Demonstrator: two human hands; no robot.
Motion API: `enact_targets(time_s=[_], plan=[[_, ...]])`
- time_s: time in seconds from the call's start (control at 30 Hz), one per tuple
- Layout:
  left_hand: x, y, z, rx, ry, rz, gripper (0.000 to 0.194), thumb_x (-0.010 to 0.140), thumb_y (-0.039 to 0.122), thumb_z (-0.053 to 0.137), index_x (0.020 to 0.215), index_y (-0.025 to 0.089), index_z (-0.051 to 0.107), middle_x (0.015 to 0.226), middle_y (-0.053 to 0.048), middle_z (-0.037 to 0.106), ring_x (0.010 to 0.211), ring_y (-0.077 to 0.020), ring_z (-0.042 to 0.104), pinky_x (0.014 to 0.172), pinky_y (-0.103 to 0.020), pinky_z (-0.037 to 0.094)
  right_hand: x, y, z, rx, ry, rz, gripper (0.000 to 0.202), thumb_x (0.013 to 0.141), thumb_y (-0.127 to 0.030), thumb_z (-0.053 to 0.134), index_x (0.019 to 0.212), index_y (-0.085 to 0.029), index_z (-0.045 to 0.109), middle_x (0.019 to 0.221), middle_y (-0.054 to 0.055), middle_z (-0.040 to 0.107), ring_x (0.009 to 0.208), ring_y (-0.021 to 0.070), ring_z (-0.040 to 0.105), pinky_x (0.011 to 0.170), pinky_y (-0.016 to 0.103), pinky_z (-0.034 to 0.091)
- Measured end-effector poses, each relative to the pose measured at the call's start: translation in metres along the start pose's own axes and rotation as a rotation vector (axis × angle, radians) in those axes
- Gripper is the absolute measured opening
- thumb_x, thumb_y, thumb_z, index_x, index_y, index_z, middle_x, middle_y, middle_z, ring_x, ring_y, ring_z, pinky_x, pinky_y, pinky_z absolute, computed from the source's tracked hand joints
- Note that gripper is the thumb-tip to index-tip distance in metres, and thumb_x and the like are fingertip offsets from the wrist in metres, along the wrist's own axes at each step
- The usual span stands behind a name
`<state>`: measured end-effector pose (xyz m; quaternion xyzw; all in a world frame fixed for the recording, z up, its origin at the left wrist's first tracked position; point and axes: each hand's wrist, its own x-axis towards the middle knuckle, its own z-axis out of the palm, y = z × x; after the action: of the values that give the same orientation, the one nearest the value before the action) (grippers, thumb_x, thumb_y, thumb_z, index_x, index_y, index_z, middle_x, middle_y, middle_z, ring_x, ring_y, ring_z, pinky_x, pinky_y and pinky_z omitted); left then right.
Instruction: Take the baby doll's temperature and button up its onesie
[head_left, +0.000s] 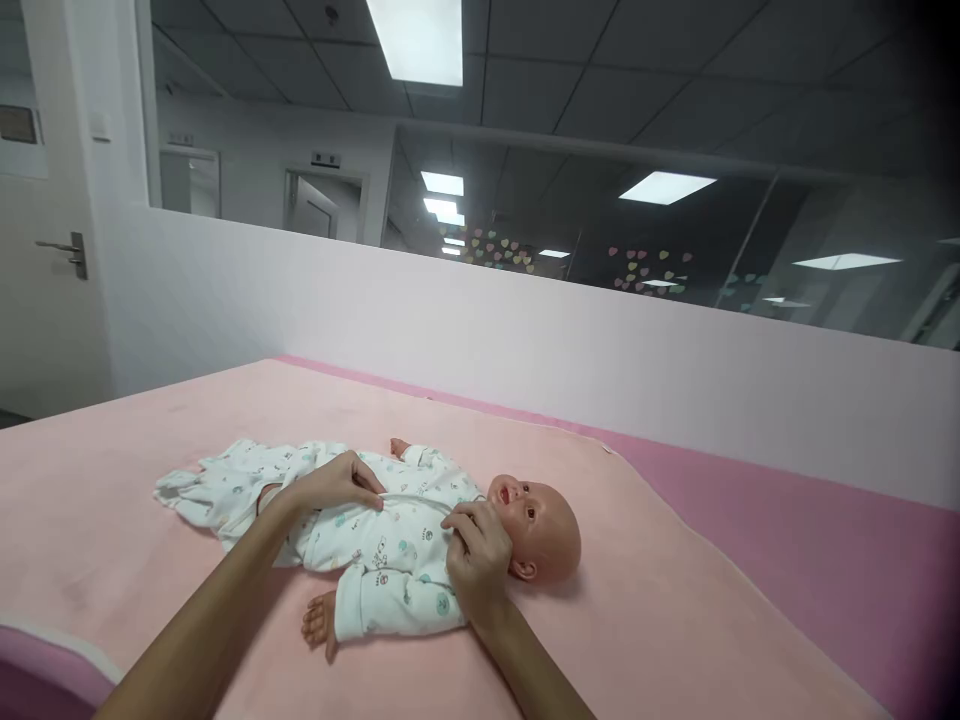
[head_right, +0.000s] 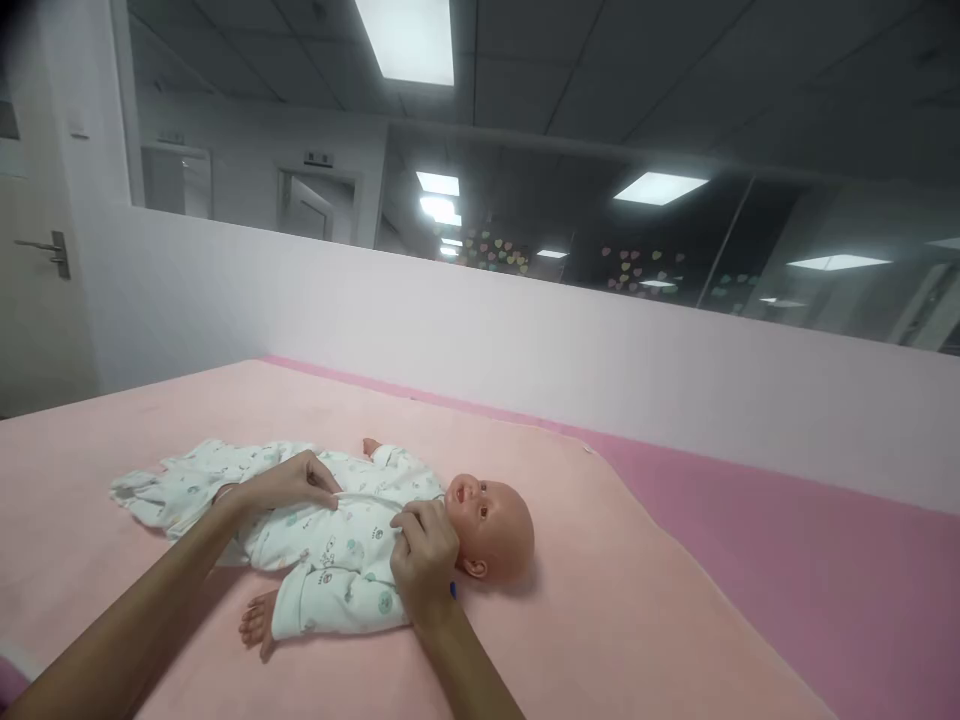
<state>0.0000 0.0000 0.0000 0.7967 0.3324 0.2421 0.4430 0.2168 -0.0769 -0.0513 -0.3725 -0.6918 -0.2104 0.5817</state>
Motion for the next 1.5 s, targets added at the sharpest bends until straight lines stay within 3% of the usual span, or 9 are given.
enact_targets(time_s=[0.3, 0.53, 0.77, 0.83, 0.97, 1.07, 1.17, 1.27, 1.5], plan=[[0.006, -0.010, 0.001, -0.009, 0.082, -0.010, 0.027, 0.055, 0.036, 0.070, 0.067, 0.012, 0.066, 0.062, -0.003, 0.061, 0.057, -0.0099, 0.048, 0.052, -0.020, 0.031, 0.002, -0.005, -0.004, -0.037, 0.026, 0.009, 0.028, 0.063, 0.007, 0.036, 0.063, -0.015, 0.054, 0.066, 0.000, 0.052, 0.066, 0.0102, 0.043, 0.058, 0.023, 0.032], [0.003, -0.003, 0.002, -0.095, 0.032, 0.031, 0.024, 0.057, 0.028, 0.069, 0.064, 0.013, 0.051, 0.068, 0.002, 0.053, 0.055, -0.0048, 0.036, 0.051, -0.017, 0.025, 0.002, -0.006, -0.005, -0.020, 0.037, 0.023, 0.028, 0.063, 0.005, 0.035, 0.063, -0.015, 0.054, 0.066, 0.001, 0.052, 0.064, 0.0103, 0.042, 0.057, 0.023, 0.031], [0.003, -0.002, 0.005, -0.228, 0.032, 0.046, 0.025, 0.058, 0.026, 0.069, 0.068, 0.014, 0.049, 0.063, 0.004, 0.047, 0.058, -0.0054, 0.040, 0.055, -0.017, 0.030, -0.001, -0.005, -0.004, -0.016, 0.031, 0.027, 0.028, 0.062, 0.005, 0.036, 0.063, -0.015, 0.055, 0.066, 0.001, 0.052, 0.065, 0.0104, 0.043, 0.058, 0.023, 0.032], [0.004, 0.000, 0.001, -0.333, 0.098, 0.068, 0.026, 0.059, 0.027, 0.068, 0.073, 0.015, 0.050, 0.064, 0.003, 0.048, 0.055, -0.0045, 0.040, 0.052, -0.016, 0.029, -0.001, -0.005, -0.004, -0.012, 0.038, 0.023, 0.028, 0.062, 0.005, 0.036, 0.063, -0.015, 0.055, 0.066, 0.001, 0.052, 0.064, 0.0101, 0.043, 0.057, 0.022, 0.032], [0.017, 0.022, -0.003, -0.510, 0.443, 0.222, 0.025, 0.063, 0.031, 0.064, 0.076, 0.016, 0.049, 0.059, 0.006, 0.041, 0.041, 0.0004, 0.022, 0.042, -0.015, 0.015, -0.002, -0.004, -0.003, 0.030, 0.027, -0.012, 0.027, 0.060, 0.004, 0.035, 0.064, -0.015, 0.054, 0.066, 0.002, 0.051, 0.063, 0.0097, 0.044, 0.055, 0.022, 0.031], [0.036, 0.045, 0.014, -0.395, 0.556, 0.277, 0.024, 0.063, 0.031, 0.064, 0.077, 0.016, 0.052, 0.065, 0.004, 0.048, 0.042, -0.0003, 0.029, 0.042, -0.015, 0.020, -0.002, -0.003, -0.004, 0.053, 0.000, -0.091, 0.025, 0.060, 0.002, 0.035, 0.064, -0.015, 0.053, 0.066, 0.002, 0.050, 0.062, 0.0093, 0.043, 0.052, 0.021, 0.029], [0.057, 0.050, 0.047, -0.049, 0.496, 0.321, 0.017, 0.065, 0.028, 0.059, 0.077, 0.015, 0.059, 0.071, -0.001, 0.058, 0.057, -0.0079, 0.048, 0.053, -0.019, 0.036, 0.000, -0.003, -0.007, 0.026, -0.068, -0.293, 0.021, 0.065, -0.001, 0.035, 0.064, -0.014, 0.052, 0.066, 0.003, 0.050, 0.059, 0.0092, 0.041, 0.050, 0.021, 0.027], [0.070, 0.038, 0.074, 0.226, 0.258, 0.330, 0.018, 0.064, 0.024, 0.058, 0.080, 0.018, 0.065, 0.084, -0.002, 0.065, 0.080, -0.0144, 0.056, 0.073, -0.023, 0.041, -0.001, -0.003, -0.010, -0.013, -0.126, -0.423, 0.020, 0.068, -0.004, 0.034, 0.061, -0.014, 0.049, 0.062, 0.003, 0.049, 0.056, 0.0095, 0.038, 0.049, 0.022, 0.025], [0.060, 0.020, 0.065, 0.153, -0.045, 0.252, 0.043, 0.060, 0.040, 0.066, 0.098, 0.020, 0.064, 0.105, -0.004, 0.062, 0.097, -0.0176, 0.055, 0.083, -0.023, 0.041, -0.005, 0.000, -0.010, -0.045, -0.197, -0.455, 0.023, 0.068, -0.004, 0.028, 0.058, -0.016, 0.045, 0.052, 0.001, 0.041, 0.051, 0.0100, 0.035, 0.049, 0.024, 0.020]])
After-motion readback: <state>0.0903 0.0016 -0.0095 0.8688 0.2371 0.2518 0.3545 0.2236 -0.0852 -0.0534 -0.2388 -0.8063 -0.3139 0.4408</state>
